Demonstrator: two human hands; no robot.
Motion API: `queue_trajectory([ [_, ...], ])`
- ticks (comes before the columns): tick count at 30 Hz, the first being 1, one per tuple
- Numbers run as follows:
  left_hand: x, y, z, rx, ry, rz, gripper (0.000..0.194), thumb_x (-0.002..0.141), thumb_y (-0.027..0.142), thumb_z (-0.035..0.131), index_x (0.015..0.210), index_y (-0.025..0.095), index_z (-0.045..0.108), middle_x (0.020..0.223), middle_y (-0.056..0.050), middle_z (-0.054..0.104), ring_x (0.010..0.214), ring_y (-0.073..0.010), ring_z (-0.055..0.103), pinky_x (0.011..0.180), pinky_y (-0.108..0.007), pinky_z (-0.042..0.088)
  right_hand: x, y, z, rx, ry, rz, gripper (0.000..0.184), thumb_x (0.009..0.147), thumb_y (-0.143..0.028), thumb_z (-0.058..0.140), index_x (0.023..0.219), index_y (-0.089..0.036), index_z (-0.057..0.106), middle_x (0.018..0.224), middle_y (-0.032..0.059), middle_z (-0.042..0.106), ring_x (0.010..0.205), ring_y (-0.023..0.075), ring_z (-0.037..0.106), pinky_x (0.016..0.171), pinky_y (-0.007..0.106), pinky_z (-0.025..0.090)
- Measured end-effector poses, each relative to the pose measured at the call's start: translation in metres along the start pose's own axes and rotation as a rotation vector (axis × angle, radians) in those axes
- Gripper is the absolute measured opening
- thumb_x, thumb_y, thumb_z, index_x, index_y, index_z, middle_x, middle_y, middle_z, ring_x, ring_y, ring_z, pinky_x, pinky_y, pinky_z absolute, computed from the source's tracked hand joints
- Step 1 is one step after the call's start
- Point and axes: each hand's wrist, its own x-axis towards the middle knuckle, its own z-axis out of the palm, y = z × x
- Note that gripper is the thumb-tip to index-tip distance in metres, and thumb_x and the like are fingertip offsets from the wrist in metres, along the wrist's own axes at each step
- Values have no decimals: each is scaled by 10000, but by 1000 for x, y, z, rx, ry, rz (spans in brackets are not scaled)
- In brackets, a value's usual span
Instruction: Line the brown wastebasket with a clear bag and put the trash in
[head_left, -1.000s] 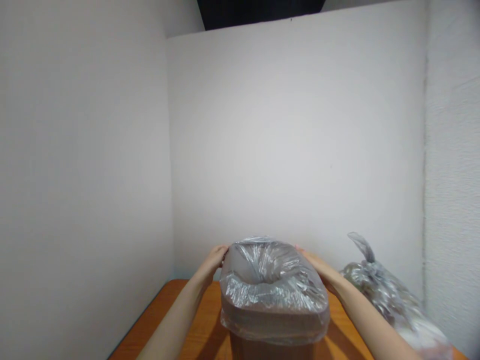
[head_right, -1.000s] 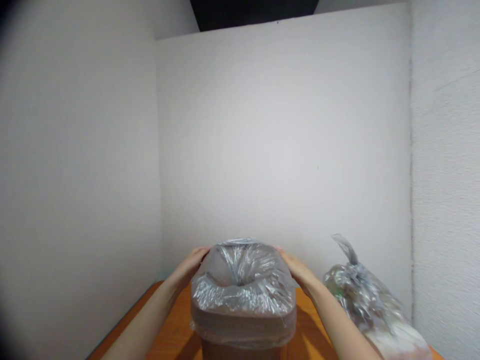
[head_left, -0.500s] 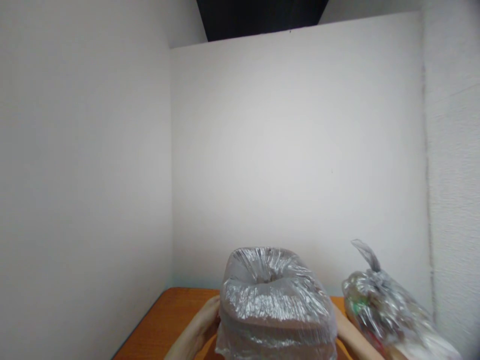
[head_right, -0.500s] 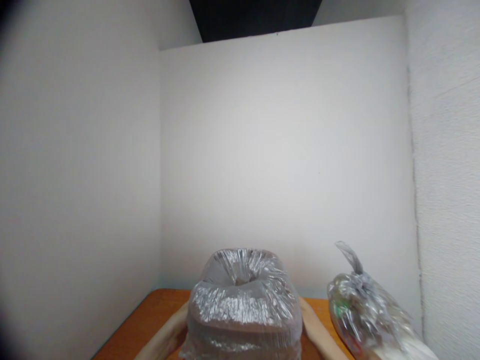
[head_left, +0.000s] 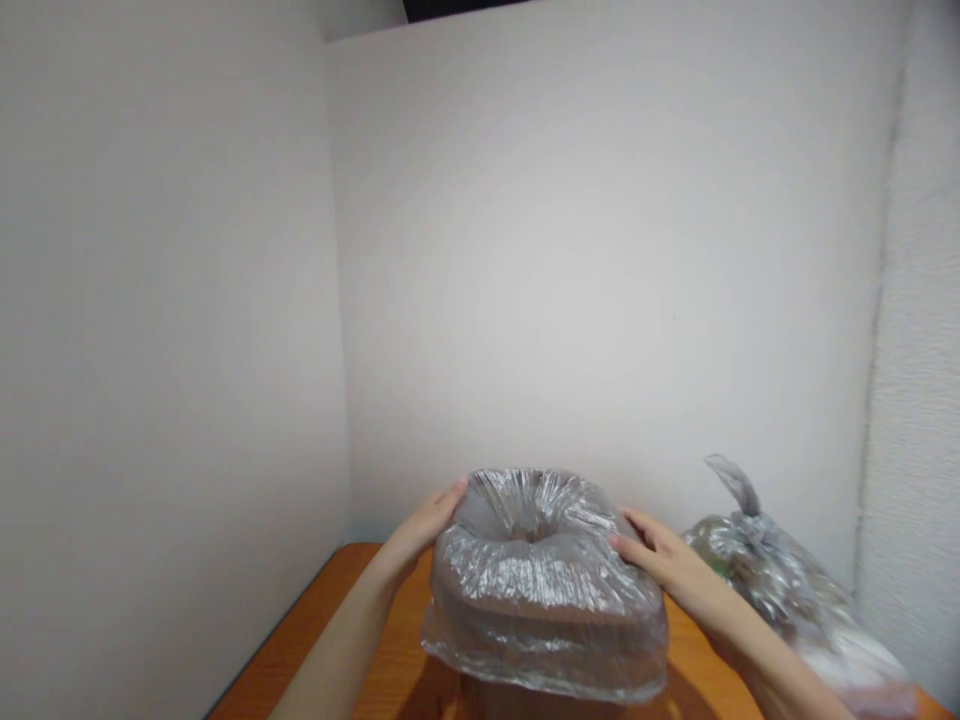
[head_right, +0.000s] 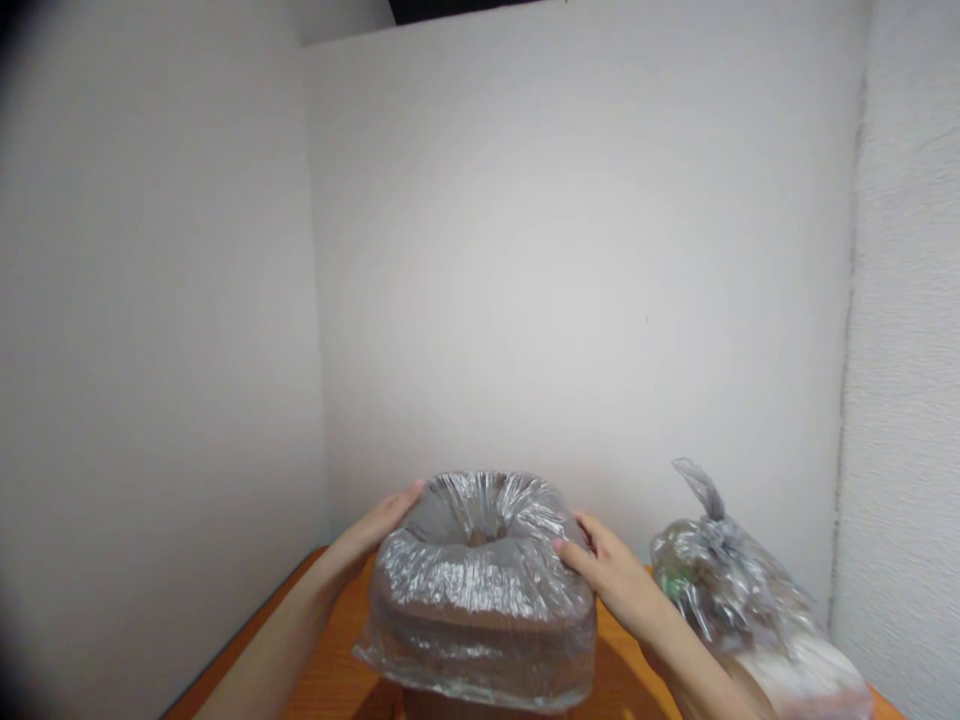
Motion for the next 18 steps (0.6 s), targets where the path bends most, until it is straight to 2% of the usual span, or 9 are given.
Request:
queue_trajectory([
  [3,-5,5,8,55,59,52,512,813,641,519,910,149,621,911,-72,675,888,-228,603,779,-313,464,-2,10,2,39,19,-79,612,810,-522,623,1286,-139,597,1310,154,641,1224,315,587,1062,448,457],
  [6,-21,3,11,122,103,130,435,838,585,496,906,164,583,883,-43,633,874,-213,569,779,-300,446,-15,41,3,-2,111,-143,647,859,-484,600,1396,-138,498,1431,161,543,1350,302,479,1138,437,376],
  [9,-46,3,14,192,114,174,348,850,520,519,871,177,575,845,-29,622,835,-204,558,768,-290,433,-37,74,6,-148,143,-176,651,914,-466,541,1476,-171,394,1503,138,466,1427,296,368,1167,448,331],
  [12,-74,13,21,253,73,183,253,870,412,508,932,186,602,884,-37,667,835,-204,589,766,-278,435,-59,96,3,-339,200,-196,640,924,-484,516,1473,-190,371,1518,143,441,1432,333,350,1168,519,316],
  [15,-97,26,32,285,23,149,244,886,348,468,1021,206,613,930,-39,698,839,-202,626,745,-266,440,-73,89,-14,-482,267,-258,645,883,-505,575,1443,-243,391,1506,125,441,1390,369,403,1137,566,364],
  [18,-112,29,42,365,13,105,280,889,384,439,1040,215,603,953,-67,705,859,-230,650,732,-284,448,-82,50,-31,-529,477,-348,587,876,-493,578,1405,-292,424,1415,103,504,1297,372,478,1090,585,394],
])
